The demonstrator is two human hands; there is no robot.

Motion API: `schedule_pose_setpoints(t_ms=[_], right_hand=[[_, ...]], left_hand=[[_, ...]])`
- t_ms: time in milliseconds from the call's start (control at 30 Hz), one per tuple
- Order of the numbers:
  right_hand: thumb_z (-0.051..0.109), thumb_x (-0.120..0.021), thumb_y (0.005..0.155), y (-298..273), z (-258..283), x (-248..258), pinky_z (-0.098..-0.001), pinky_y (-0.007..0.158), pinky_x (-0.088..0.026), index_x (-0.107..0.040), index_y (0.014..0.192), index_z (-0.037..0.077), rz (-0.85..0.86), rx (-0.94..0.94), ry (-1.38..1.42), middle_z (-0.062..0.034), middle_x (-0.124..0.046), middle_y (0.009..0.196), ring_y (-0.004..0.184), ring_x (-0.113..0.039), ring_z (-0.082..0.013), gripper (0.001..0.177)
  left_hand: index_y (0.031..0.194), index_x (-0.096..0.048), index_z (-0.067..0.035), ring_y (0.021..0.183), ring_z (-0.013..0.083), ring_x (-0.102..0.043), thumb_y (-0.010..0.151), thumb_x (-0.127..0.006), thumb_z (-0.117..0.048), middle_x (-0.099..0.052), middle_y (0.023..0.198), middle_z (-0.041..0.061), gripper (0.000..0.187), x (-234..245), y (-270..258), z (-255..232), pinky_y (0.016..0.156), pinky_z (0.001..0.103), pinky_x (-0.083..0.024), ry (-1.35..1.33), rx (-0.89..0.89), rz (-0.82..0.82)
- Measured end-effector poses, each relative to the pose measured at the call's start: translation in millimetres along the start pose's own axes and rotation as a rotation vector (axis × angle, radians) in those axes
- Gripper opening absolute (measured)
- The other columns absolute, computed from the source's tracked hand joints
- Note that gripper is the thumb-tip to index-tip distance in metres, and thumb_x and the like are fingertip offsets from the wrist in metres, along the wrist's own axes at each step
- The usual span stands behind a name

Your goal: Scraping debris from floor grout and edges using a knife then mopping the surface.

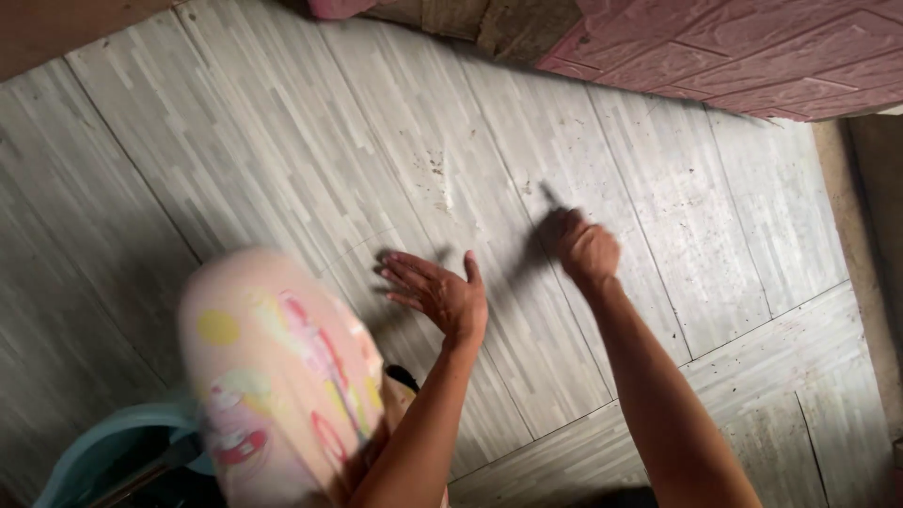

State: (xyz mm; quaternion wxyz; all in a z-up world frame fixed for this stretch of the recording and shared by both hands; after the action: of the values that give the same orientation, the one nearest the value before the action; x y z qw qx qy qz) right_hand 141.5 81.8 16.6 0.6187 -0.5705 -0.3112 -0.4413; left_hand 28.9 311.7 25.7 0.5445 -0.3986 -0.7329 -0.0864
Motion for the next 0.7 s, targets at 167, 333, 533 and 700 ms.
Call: schedule_pose_setpoints(t_ms=[167, 333, 533, 700], right_hand=[[0.043, -0.04, 0.113, 30.8, -48.1, -77.0, -0.0561, 0.071, -0.057, -0.067, 0.087, 0.006, -0.144, -0.136, -0.046, -0.0259, -0.07, 0.081, 0.077, -0.072, -0.0449, 0.052], [0.036, -0.038, 0.103, 9.4, 2.4, -29.4, -0.0619, 0.07, -0.054, -0.07, 0.1, 0.011, 0.031, 0.126, 0.013, -0.0312, -0.068, 0.074, 0.073, -0.069, -0.0512, 0.041], [0.046, -0.035, 0.111, 36.2, -58.8, -68.2, -0.0569, 0.083, -0.057, -0.07, 0.091, 0.006, -0.095, -0.12, -0.071, -0.028, -0.071, 0.091, 0.087, -0.072, -0.0469, 0.056], [0.043, -0.036, 0.115, 43.0, -47.1, -4.6, -0.0549, 0.066, -0.059, -0.063, 0.097, 0.002, -0.104, 0.026, -0.215, -0.0244, -0.071, 0.082, 0.077, -0.072, -0.043, 0.052]], left_hand=[[0.149, 0.025, 0.014, 0.15, 0.0541, 0.024, 0.083, -0.062, -0.079, 0.03, 0.158, 0.038, 0.143, -13.0, 13.2, 17.9, 0.118, 0.07, 0.009, 0.002, 0.203, 0.318], [0.146, 0.031, 0.017, 0.148, 0.0601, 0.027, 0.071, -0.071, -0.084, 0.035, 0.154, 0.042, 0.161, -24.9, 22.6, 29.9, 0.118, 0.07, 0.01, 0.102, 0.257, 0.574], [0.143, 0.029, 0.017, 0.146, 0.059, 0.025, 0.073, -0.079, -0.074, 0.033, 0.152, 0.042, 0.157, -34.7, 25.3, 49.7, 0.113, 0.074, 0.011, 0.26, 0.132, 0.468], [0.148, 0.031, 0.013, 0.152, 0.0554, 0.024, 0.063, -0.084, -0.076, 0.031, 0.158, 0.039, 0.168, 10.5, 36.0, 40.3, 0.119, 0.072, 0.008, 0.365, 0.258, 0.554]])
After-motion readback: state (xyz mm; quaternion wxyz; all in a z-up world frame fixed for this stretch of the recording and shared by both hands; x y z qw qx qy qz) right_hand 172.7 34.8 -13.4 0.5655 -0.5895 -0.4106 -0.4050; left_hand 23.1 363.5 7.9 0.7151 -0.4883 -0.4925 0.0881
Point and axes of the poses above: each hand's wrist, its own y-axis towards the middle knuckle, its own x-axis out of the back of the hand, z = x × y, the point moved 7 cm from there along y, towards the middle knuckle
